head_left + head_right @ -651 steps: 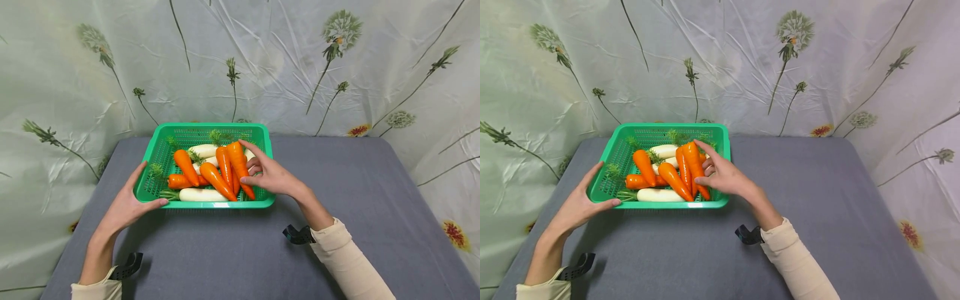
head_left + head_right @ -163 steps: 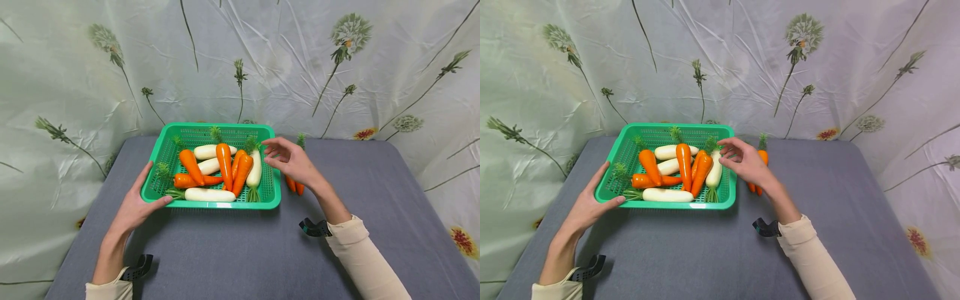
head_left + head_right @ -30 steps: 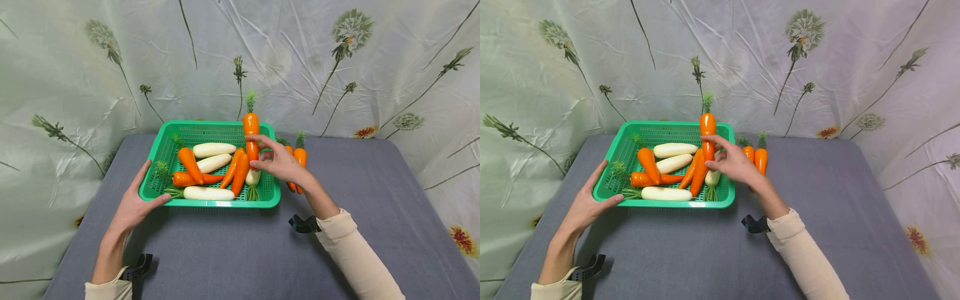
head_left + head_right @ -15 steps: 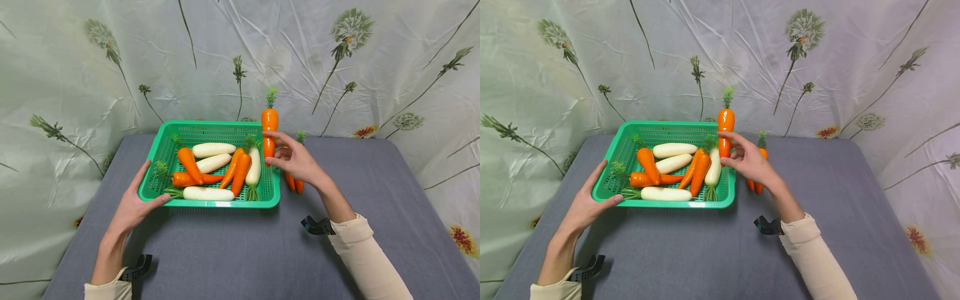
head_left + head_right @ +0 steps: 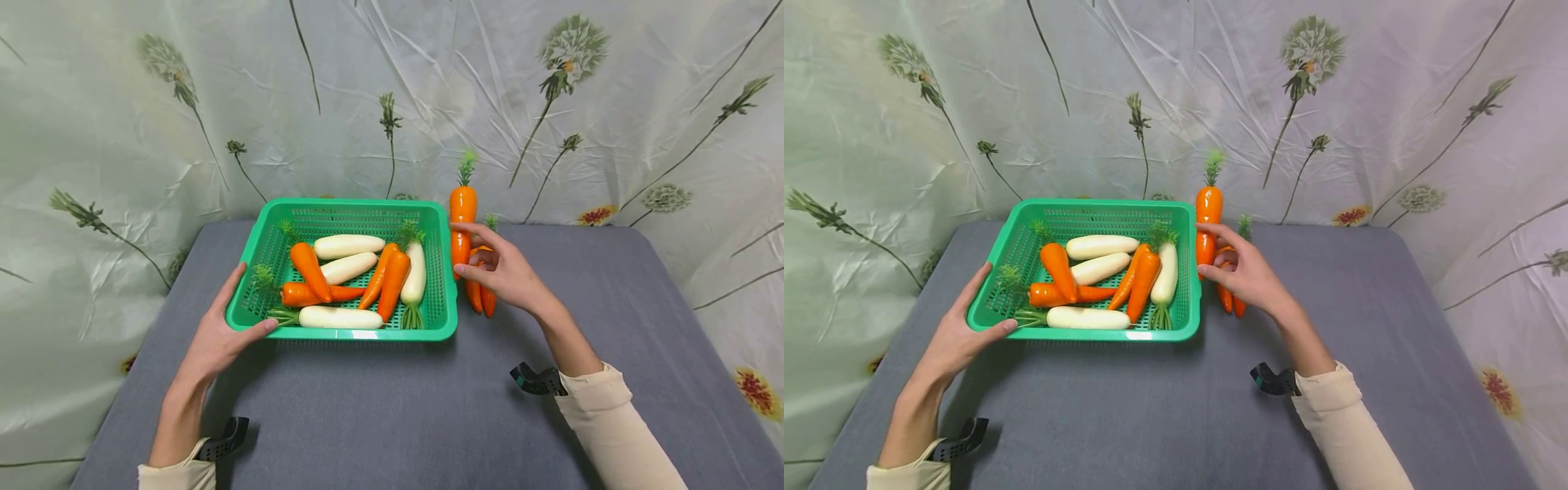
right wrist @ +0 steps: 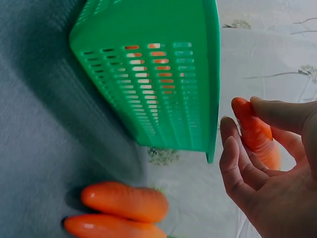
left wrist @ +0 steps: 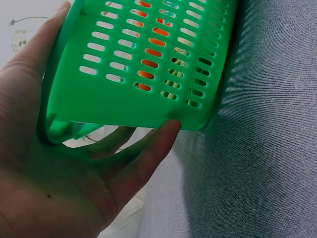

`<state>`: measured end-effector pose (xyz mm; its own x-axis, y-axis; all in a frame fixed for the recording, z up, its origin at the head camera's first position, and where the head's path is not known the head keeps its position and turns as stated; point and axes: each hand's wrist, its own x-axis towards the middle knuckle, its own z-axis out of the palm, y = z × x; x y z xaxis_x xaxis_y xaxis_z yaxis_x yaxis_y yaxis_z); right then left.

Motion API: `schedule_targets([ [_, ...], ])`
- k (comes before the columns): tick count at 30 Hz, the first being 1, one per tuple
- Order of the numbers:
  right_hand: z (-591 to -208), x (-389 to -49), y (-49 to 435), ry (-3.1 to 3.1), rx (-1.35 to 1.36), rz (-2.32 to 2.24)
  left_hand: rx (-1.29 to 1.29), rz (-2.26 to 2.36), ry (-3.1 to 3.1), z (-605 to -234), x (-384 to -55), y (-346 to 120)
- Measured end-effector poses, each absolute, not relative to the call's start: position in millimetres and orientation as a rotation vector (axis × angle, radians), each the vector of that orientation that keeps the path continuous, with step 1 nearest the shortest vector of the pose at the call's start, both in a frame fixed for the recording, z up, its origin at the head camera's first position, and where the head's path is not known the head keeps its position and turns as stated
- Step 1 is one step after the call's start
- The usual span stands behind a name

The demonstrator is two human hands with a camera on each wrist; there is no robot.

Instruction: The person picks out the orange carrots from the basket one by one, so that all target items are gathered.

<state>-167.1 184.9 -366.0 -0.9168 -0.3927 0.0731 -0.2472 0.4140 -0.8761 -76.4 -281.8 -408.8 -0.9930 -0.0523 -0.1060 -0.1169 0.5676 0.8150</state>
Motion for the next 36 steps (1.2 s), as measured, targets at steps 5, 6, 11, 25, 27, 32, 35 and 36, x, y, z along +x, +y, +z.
schedule_targets([
  [5, -369, -164, 196, 2.547, -0.545, -1.504, -0.146, 1.429, 2.717, -409, -76, -282],
  [6, -370, -163, 198, 2.552, -0.54, -1.497, -0.147, 1.43, 2.715, -409, -77, -282],
  [11, -375, -161, 205, 2.552, -0.531, -1.488, -0.15, 1.427, 2.716, -409, -76, -282],
  [25, -398, -155, 233, 2.587, -0.51, -1.513, -0.138, 1.455, 2.701, -408, -76, -280],
  [27, -401, -154, 237, 2.595, -0.505, -1.507, -0.14, 1.457, 2.7, -408, -76, -280],
  [32, -408, -150, 245, 2.605, -0.48, -1.487, -0.144, 1.461, 2.702, -408, -75, -280],
  [35, -412, -148, 251, 2.611, -0.462, -1.47, -0.146, 1.462, 2.701, -408, -75, -280],
  [36, -413, -147, 253, 2.612, -0.459, -1.465, -0.147, 1.46, 2.702, -408, -75, -280],
])
